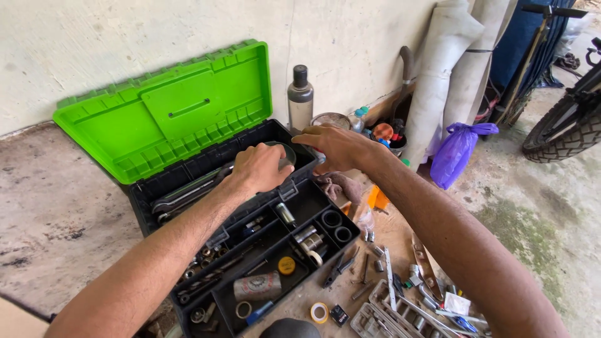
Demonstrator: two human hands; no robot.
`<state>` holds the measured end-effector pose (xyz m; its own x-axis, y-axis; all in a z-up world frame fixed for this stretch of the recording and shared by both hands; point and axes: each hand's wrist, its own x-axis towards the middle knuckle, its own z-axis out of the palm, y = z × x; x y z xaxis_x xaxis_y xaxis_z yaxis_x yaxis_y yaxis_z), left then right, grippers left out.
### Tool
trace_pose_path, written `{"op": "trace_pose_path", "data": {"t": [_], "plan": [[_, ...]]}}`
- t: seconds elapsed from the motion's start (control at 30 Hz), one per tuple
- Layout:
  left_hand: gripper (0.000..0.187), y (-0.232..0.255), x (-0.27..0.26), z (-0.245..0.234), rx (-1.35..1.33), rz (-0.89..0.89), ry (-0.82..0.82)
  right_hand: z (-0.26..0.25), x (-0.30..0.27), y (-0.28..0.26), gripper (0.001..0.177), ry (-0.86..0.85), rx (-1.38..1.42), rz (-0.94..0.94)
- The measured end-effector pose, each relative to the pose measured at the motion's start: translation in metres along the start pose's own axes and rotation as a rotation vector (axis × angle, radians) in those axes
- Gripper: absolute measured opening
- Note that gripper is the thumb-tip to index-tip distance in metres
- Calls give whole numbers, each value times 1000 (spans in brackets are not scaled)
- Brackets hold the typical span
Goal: Inspecting, cleaning, and assembling motorcycle clutch and brake components.
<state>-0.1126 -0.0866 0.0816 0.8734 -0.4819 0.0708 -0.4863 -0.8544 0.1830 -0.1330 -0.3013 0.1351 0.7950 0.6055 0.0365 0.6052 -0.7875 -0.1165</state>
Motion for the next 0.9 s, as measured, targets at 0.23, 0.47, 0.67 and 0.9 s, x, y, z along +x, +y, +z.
{"op": "trace_pose_path", "data": {"t": [0.23,0.47,0.67,0.9], "plan": [[48,80,-6,-7,65,46,-12,-18,-71,23,88,0,22,21],[45,162,4,-11,70,114,-83,-31,-142,59,83,-13,-8,90],[41,208,14,4,55,183,-74,-36,-186,88,78,-28,22,63],[39,237,2,32,35,196,-85,-21,-211,96,74,-93,78,52]]}}
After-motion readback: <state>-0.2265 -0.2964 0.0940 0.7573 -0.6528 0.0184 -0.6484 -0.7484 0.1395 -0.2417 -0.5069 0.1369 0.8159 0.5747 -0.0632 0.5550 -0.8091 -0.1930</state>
